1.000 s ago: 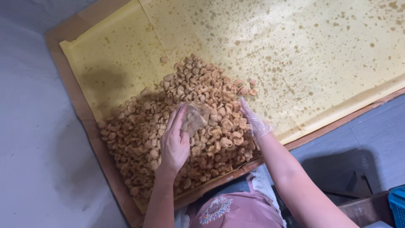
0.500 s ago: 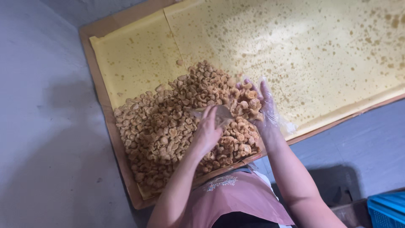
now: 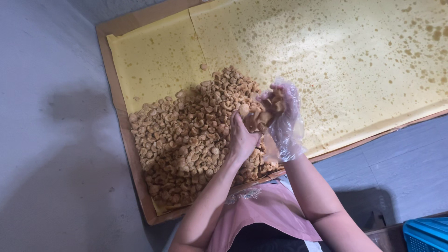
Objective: The person spreads cashews on a large yellow tray, then scoops them into small clear bags. Each bag is placed on a digital scale to measure weight, then sealed and set aside in a blue basket. The process is repeated multiple times.
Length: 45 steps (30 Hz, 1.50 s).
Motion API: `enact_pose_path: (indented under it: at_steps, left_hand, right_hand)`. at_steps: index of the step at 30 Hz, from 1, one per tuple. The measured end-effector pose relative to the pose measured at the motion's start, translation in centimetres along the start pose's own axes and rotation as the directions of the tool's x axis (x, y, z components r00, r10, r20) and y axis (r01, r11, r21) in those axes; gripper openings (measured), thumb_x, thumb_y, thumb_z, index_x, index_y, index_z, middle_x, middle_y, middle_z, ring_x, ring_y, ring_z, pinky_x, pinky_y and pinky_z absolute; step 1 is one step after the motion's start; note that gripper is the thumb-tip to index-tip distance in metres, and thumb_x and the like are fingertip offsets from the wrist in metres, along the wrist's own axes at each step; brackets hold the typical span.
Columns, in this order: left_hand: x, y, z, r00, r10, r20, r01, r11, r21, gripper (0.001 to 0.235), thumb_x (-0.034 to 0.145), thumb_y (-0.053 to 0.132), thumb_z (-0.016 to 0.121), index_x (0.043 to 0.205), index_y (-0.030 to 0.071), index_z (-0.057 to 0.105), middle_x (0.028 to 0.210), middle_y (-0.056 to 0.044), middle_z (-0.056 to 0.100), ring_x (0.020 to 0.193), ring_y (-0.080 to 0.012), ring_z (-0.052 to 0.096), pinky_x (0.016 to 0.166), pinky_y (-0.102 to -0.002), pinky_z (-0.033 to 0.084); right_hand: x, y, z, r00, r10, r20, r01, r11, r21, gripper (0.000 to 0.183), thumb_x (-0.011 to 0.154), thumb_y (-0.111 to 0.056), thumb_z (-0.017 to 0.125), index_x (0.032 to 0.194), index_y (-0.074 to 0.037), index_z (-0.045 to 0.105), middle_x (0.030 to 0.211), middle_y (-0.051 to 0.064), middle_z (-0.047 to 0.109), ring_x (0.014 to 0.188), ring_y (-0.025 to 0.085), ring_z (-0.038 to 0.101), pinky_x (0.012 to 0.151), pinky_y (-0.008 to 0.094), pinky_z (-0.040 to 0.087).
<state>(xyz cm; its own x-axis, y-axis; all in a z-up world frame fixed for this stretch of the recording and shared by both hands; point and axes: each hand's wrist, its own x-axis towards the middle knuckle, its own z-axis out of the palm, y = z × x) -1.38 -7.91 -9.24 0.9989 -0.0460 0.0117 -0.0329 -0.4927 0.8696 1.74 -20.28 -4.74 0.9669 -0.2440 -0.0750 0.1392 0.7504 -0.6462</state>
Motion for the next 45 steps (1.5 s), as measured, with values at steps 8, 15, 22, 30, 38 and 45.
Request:
enact_pose_path:
  at_steps: [8, 15, 22, 30, 38, 45]
  left_hand:
    - [1.1, -0.4, -0.2, 0.989, -0.092, 0.113, 0.109, 0.982, -0.151, 0.102, 0.066, -0.005, 0.082, 0.15, -0.008, 0.024, 0.144, -0.025, 0.04, 0.127, -0.0354, 0.055, 0.094, -0.036, 0.062]
    - [1.6, -0.7, 0.2, 0.996, -0.016, 0.082, 0.031, 0.981, -0.19, 0.09, 0.071, -0.013, 0.072, 0.15, -0.002, 0.031, 0.143, -0.022, 0.044, 0.117, -0.0314, 0.061, 0.075, -0.028, 0.066]
    - [3.1, 2.7, -3.7, 0.895, -0.324, 0.306, 0.394, 0.896, -0.204, 0.057, 0.091, -0.005, 0.053, 0.147, 0.008, 0.048, 0.145, -0.018, 0.054, 0.066, -0.0174, 0.071, 0.049, -0.025, 0.06]
    - [3.4, 9.6, -10.0, 0.836, -0.316, 0.448, 0.337, 0.941, 0.036, 0.074, 0.086, -0.008, 0.055, 0.155, 0.013, 0.038, 0.159, -0.011, 0.032, 0.065, -0.0122, 0.067, 0.051, -0.023, 0.062]
    - [4.4, 6.6, -10.4, 0.841, -0.3, 0.45, 0.338, 0.941, -0.006, 0.064, 0.09, -0.007, 0.054, 0.15, 0.008, 0.04, 0.156, -0.012, 0.039, 0.064, -0.011, 0.067, 0.051, -0.023, 0.061]
    - [2.8, 2.6, -11.7, 0.853, -0.265, 0.45, 0.364, 0.919, -0.151, 0.073, 0.083, -0.015, 0.054, 0.151, 0.006, 0.037, 0.159, -0.011, 0.036, 0.06, -0.0115, 0.065, 0.048, -0.025, 0.057]
  right_hand:
    - [-0.2, -0.8, 0.6, 0.996, 0.023, 0.082, -0.015, 0.995, -0.099, 0.025, 0.098, -0.024, 0.07, 0.112, -0.011, 0.054, 0.103, 0.007, 0.067, 0.101, 0.023, 0.07, 0.09, 0.043, 0.061]
    - [0.9, 0.5, 0.6, 0.966, -0.212, 0.15, 0.21, 0.977, 0.026, 0.023, 0.11, -0.012, 0.072, 0.122, -0.011, 0.053, 0.09, 0.003, 0.061, 0.08, 0.015, 0.062, 0.086, 0.042, 0.062]
    - [-0.1, -3.9, -0.1, 0.96, 0.253, 0.117, -0.157, 0.839, -0.521, 0.06, 0.1, -0.055, 0.057, 0.138, -0.008, 0.054, 0.136, 0.019, 0.065, 0.144, 0.026, 0.053, 0.124, 0.043, 0.028]
    - [1.3, -5.4, -21.4, 0.777, 0.326, -0.539, -0.629, 0.452, -0.633, 0.072, 0.091, -0.061, 0.066, 0.14, -0.011, 0.051, 0.143, 0.014, 0.057, 0.139, 0.03, 0.049, 0.122, 0.046, 0.033]
    - [-1.7, 4.6, -32.2, 0.601, 0.457, -0.656, -0.781, 0.513, -0.358, 0.067, 0.089, -0.057, 0.072, 0.135, -0.009, 0.064, 0.132, 0.012, 0.064, 0.126, 0.028, 0.054, 0.112, 0.045, 0.036]
    - [-0.5, 10.6, -22.9, 0.556, 0.542, -0.63, -0.747, 0.658, -0.094, 0.078, 0.088, -0.061, 0.067, 0.15, -0.018, 0.047, 0.154, 0.003, 0.047, 0.149, 0.027, 0.033, 0.123, 0.054, 0.017]
